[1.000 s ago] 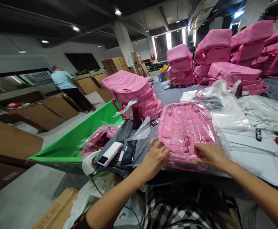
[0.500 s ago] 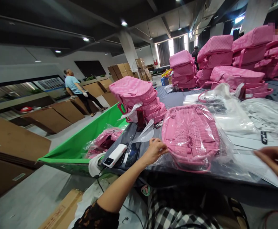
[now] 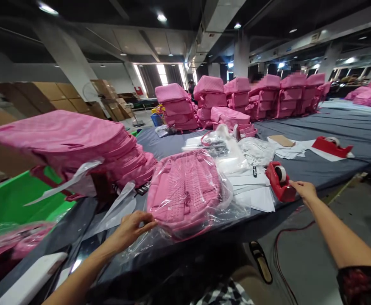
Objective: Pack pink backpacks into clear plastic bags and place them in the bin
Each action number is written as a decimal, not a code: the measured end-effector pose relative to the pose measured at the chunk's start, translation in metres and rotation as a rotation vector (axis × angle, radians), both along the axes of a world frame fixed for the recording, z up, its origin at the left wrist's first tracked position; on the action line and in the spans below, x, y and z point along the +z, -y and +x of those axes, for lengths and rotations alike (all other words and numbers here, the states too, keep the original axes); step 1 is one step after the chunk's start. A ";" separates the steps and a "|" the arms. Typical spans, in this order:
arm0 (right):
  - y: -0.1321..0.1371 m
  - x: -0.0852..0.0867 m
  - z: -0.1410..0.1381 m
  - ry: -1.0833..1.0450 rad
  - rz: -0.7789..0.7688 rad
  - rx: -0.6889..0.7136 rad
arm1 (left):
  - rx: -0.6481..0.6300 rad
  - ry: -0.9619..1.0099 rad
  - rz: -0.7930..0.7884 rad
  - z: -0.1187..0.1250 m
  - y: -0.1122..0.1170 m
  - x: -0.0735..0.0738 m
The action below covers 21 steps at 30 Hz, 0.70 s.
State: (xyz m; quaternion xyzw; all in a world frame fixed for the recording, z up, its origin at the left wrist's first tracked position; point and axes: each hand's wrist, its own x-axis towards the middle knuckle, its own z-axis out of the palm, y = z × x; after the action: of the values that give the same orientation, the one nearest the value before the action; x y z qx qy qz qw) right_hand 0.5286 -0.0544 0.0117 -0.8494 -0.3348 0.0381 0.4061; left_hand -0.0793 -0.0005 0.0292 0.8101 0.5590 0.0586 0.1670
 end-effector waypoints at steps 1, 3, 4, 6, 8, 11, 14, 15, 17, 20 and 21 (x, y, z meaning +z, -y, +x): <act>-0.001 0.000 -0.001 -0.042 0.007 0.009 | 0.005 -0.009 -0.011 0.000 -0.001 0.002; 0.003 0.003 -0.004 -0.092 0.023 0.038 | 0.018 -0.011 -0.023 0.002 -0.001 0.007; 0.009 0.005 -0.007 -0.094 0.034 0.053 | 0.021 -0.008 -0.029 0.003 -0.001 0.009; 0.027 0.008 -0.013 -0.065 0.053 0.083 | 0.021 0.002 -0.051 0.004 -0.001 0.012; 0.046 0.005 -0.021 -0.085 0.098 0.104 | 0.014 0.019 -0.070 0.003 -0.002 0.011; 0.061 -0.010 -0.040 -0.310 0.230 0.151 | -0.001 0.045 -0.094 0.001 -0.006 0.008; 0.053 -0.026 -0.067 -0.455 0.306 0.228 | -0.018 0.053 -0.085 0.000 -0.008 0.009; 0.048 -0.027 -0.079 -0.471 0.305 0.267 | -0.024 0.052 -0.084 0.001 -0.007 0.012; 0.042 -0.022 -0.108 -0.528 0.303 0.371 | -0.042 0.044 -0.091 0.005 -0.001 0.020; 0.037 0.003 -0.156 -0.688 0.291 0.537 | -0.049 0.014 -0.090 0.012 0.007 0.031; 0.035 0.014 -0.173 -0.721 0.296 0.597 | -0.038 0.011 -0.096 0.013 0.007 0.033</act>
State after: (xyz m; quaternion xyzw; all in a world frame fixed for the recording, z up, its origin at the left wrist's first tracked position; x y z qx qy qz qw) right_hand 0.3554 -0.0890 0.0259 -0.5824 -0.4036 0.3963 0.5838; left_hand -0.0664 -0.0073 0.0621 0.8112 0.5449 0.0328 0.2097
